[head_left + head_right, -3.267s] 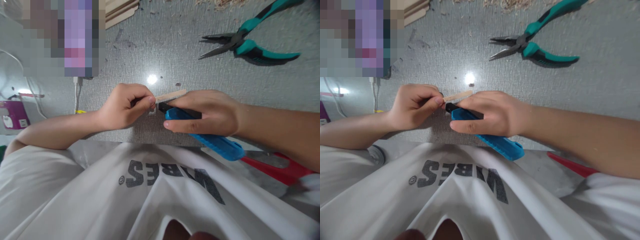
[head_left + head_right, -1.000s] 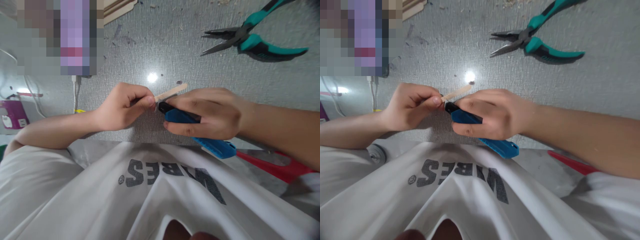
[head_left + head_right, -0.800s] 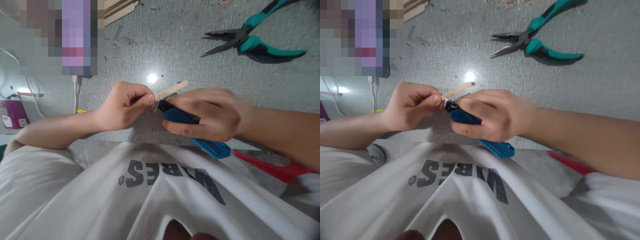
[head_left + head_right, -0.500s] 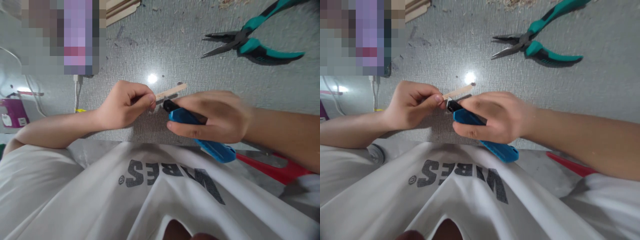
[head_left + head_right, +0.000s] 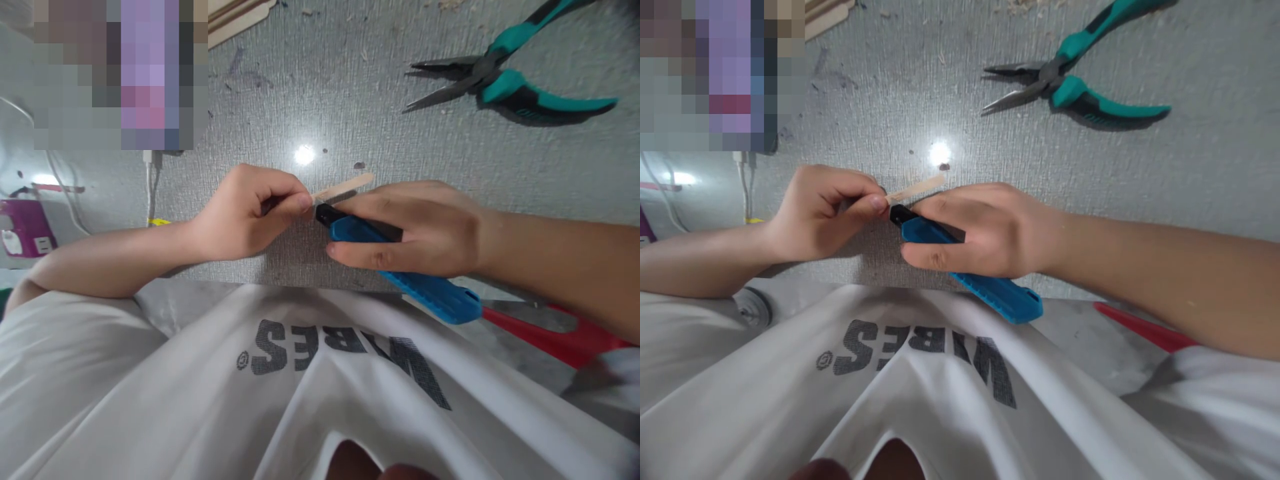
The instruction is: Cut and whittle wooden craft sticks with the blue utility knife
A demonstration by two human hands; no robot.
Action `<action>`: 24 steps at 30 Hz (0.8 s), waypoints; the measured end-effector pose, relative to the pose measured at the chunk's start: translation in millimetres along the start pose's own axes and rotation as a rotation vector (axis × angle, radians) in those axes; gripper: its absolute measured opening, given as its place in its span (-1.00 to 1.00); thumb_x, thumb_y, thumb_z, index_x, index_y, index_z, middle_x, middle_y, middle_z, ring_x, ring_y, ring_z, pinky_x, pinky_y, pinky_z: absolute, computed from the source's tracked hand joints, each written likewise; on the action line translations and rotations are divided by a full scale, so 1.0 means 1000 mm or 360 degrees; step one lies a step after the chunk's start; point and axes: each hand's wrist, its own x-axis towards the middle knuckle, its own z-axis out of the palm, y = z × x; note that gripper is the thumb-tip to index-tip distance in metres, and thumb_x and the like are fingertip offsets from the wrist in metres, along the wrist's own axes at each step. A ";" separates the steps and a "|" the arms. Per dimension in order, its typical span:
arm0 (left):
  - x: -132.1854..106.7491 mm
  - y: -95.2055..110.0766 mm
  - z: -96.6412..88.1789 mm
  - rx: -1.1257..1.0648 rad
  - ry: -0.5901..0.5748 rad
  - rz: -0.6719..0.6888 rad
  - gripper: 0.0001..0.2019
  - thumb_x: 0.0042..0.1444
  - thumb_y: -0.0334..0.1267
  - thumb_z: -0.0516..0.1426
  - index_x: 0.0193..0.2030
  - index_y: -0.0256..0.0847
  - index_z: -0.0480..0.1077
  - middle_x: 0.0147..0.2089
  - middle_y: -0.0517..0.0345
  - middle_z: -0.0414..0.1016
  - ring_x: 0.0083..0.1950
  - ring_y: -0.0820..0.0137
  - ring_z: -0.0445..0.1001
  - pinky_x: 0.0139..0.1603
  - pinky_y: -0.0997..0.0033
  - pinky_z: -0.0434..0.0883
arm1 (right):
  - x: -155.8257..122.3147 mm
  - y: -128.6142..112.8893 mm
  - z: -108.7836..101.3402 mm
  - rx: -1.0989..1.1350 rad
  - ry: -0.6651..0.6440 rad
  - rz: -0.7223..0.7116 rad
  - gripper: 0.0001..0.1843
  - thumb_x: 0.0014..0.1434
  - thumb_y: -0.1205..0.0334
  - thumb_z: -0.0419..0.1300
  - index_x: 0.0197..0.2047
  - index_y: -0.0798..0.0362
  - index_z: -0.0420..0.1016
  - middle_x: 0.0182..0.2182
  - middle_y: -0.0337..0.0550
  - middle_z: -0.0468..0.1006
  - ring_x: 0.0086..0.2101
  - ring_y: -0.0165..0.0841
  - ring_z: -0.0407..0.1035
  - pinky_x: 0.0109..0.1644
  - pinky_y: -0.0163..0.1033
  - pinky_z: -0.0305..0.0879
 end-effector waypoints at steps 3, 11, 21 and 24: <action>-0.001 0.000 0.001 0.0009 0.0024 0.0040 -0.64 0.53 -0.21 0.18 -0.35 -0.20 0.59 -0.47 0.24 0.42 -0.45 0.51 0.28 -0.41 0.43 0.20 | -0.001 -0.002 0.001 -0.0037 0.0067 -0.0054 -0.10 0.59 -0.67 -0.08 0.17 -0.12 0.77 -0.17 -0.07 0.74 -0.18 -0.11 0.64 0.05 -0.04 0.51; 0.001 0.007 0.001 -0.0042 0.0083 -0.0069 -0.66 0.47 -0.26 0.17 -0.38 -0.20 0.61 -0.55 0.31 0.33 -0.54 0.54 0.14 -0.49 0.40 0.10 | 0.001 -0.031 -0.022 -0.0043 0.0153 0.0465 -0.37 0.61 -0.42 0.18 -0.28 -0.09 0.38 -0.43 -0.30 0.45 -0.35 -0.27 0.43 -0.12 -0.10 0.24; 0.000 0.002 0.004 -0.0004 0.0122 0.0028 -0.68 0.46 -0.29 0.19 -0.34 -0.23 0.66 -0.49 0.23 0.50 -0.49 0.53 0.29 -0.46 0.46 0.19 | 0.014 -0.028 -0.022 0.0159 -0.0289 0.0389 -0.31 0.52 -0.55 0.13 -0.30 -0.10 0.32 -0.46 -0.30 0.39 -0.35 -0.28 0.37 -0.15 -0.13 0.19; 0.000 0.003 0.004 -0.0001 0.0125 0.0025 -0.70 0.45 -0.32 0.19 -0.34 -0.22 0.64 -0.47 0.23 0.53 -0.48 0.52 0.33 -0.42 0.46 0.25 | 0.013 -0.027 -0.020 0.0180 -0.0261 0.0359 -0.30 0.53 -0.58 0.10 -0.27 -0.10 0.35 -0.46 -0.30 0.39 -0.36 -0.27 0.36 -0.16 -0.12 0.17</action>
